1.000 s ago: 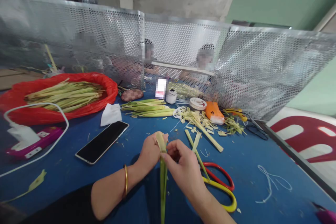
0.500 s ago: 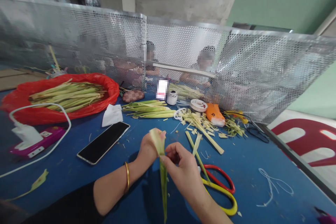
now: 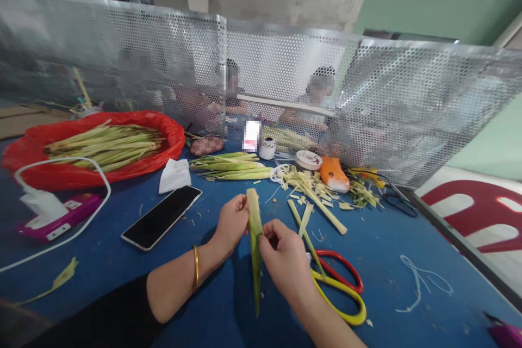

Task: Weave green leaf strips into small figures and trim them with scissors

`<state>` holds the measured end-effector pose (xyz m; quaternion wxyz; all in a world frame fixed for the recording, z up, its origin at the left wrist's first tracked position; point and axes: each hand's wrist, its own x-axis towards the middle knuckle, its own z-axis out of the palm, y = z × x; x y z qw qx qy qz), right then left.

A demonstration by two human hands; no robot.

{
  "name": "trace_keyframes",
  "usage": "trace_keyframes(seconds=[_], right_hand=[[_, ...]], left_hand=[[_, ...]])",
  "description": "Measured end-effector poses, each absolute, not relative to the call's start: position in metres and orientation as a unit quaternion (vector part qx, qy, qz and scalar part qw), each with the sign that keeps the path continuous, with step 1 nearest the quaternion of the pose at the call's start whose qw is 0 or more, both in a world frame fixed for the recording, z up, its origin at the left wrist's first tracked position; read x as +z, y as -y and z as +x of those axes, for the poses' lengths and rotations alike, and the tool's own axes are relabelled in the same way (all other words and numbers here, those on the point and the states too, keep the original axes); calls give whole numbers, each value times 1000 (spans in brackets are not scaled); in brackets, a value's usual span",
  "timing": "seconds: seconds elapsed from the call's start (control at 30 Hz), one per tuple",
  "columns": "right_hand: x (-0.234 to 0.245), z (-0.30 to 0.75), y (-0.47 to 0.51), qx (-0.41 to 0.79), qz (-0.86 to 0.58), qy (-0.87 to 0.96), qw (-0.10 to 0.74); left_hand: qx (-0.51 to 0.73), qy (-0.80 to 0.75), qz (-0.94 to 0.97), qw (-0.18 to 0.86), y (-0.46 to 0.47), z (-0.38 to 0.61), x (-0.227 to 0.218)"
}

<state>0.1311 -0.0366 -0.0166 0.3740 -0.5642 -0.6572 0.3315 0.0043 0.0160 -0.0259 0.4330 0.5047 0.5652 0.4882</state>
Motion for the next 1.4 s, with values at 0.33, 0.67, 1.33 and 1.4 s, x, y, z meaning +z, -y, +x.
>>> trace_keyframes(seconds=[0.33, 0.67, 1.33, 1.4], right_hand=[[-19, 139, 24, 300, -562, 630, 444], [-5, 137, 47, 170, -463, 703, 513], [22, 197, 9, 349, -511, 495, 611], [11, 210, -4, 265, -617, 539, 509]], left_hand=[[464, -491, 479, 560, 1, 15, -21], [513, -531, 424, 525, -10, 12, -28], [508, -549, 375, 547, -24, 0, -27], [496, -538, 382, 564, -21, 1, -24]])
